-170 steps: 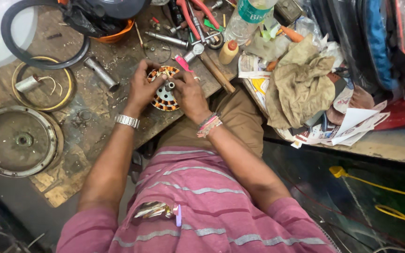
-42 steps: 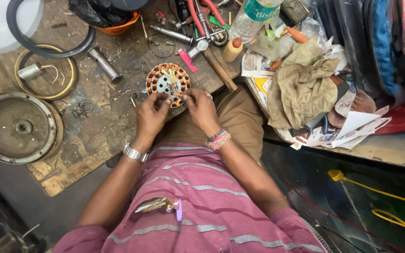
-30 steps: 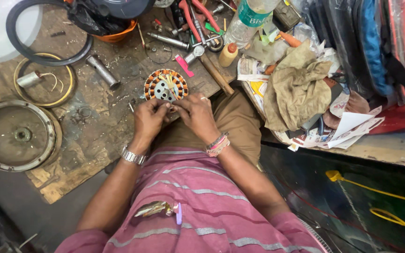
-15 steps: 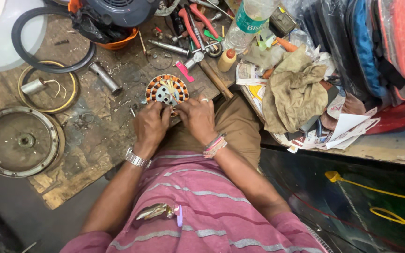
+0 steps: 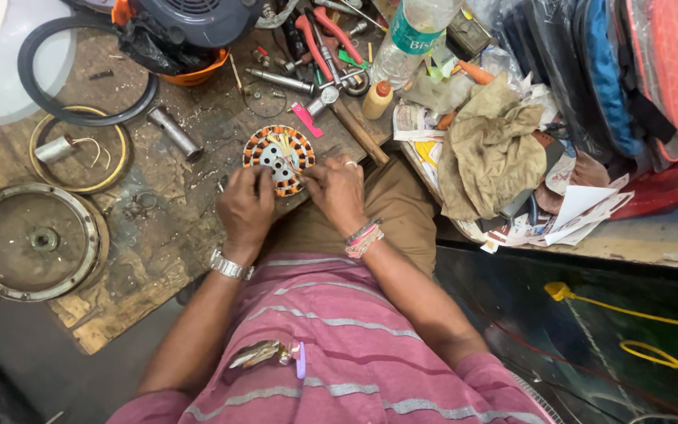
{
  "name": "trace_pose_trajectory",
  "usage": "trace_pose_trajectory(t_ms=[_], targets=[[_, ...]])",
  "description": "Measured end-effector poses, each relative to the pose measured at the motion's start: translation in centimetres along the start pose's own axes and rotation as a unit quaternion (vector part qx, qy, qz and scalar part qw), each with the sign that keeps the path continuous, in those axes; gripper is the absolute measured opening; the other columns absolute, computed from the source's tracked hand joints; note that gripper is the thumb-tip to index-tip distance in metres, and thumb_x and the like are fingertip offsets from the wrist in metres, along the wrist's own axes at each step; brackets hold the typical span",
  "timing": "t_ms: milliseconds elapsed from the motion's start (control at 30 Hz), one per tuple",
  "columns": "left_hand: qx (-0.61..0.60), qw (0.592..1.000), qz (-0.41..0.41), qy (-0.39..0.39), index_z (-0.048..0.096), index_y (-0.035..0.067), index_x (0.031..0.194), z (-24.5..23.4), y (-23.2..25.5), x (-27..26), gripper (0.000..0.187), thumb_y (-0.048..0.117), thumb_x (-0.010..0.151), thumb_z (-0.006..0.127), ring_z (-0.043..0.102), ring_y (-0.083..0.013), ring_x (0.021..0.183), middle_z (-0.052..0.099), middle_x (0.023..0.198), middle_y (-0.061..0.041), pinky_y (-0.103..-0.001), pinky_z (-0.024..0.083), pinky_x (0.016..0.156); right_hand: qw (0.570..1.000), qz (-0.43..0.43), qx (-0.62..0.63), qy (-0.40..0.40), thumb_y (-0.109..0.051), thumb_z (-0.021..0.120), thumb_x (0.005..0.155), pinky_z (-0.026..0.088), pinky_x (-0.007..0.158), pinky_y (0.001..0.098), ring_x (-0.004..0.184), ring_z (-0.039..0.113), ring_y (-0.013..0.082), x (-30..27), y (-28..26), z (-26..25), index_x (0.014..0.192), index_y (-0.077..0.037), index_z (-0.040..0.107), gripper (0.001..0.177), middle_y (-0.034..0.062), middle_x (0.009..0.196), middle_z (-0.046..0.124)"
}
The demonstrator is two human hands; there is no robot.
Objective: The person manipulates a circular electrical component with copper windings, inserting and adjusting small parts by hand. They then attach a beige circular cover to the component and use a hammer to tap it into place. The work occurs on a cluttered bench with various tools and parts nearby.
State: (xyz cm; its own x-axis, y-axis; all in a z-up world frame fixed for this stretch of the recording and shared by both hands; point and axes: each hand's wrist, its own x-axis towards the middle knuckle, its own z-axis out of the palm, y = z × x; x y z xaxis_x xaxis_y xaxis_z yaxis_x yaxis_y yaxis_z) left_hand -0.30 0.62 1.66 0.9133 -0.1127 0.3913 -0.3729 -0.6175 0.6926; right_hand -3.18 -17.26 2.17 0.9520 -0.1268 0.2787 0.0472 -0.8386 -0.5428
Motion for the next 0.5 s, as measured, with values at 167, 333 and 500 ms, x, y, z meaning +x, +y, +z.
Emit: trace_pose_trajectory(t_ms=[167, 333, 500], targets=[[0.075, 0.993, 0.075, -0.049, 0.039, 0.002, 0.151, -0.4, -1.6, 0.5, 0.099, 0.041, 0.075, 0.088, 0.047, -0.0441, 0.134, 0.049, 0.146, -0.026, -0.058, 0.039, 0.108, 0.998, 0.039, 0.045, -0.010, -0.026, 0.080, 0.082, 0.044, 0.080, 0.0432, 0.088, 0.060, 0.0274, 0.3, 0.1, 0.2, 0.096, -0.018, 0.081, 0.017, 0.0025, 0.081, 0.067], [0.100, 0.979, 0.100, -0.147, 0.014, 0.003, 0.159, 0.7, -3.1, 0.3, 0.138, 0.058, 0.059, 0.090, 0.024, -0.0468, 0.150, 0.027, 0.162, -0.032, -0.060, 0.014, 0.119, 0.997, 0.071, 0.035, -0.026, -0.028, 0.081, 0.081, 0.044, 0.077, 0.0441, 0.087, 0.060, 0.0286, 1.1, 0.2, 0.2, 0.091, -0.017, 0.082, 0.014, 0.0048, 0.080, 0.066], [0.084, 0.984, 0.090, -0.131, 0.013, 0.001, 0.163, 2.0, -4.7, 0.5, 0.134, 0.060, 0.069, 0.088, 0.035, -0.0393, 0.151, 0.037, 0.161, -0.025, -0.056, 0.016, 0.128, 1.000, 0.023, -0.012, 0.001, -0.024, 0.080, 0.078, 0.044, 0.079, 0.0467, 0.091, 0.060, 0.0313, 1.7, 0.1, 0.4, 0.088, -0.017, 0.082, 0.012, 0.0057, 0.082, 0.066]])
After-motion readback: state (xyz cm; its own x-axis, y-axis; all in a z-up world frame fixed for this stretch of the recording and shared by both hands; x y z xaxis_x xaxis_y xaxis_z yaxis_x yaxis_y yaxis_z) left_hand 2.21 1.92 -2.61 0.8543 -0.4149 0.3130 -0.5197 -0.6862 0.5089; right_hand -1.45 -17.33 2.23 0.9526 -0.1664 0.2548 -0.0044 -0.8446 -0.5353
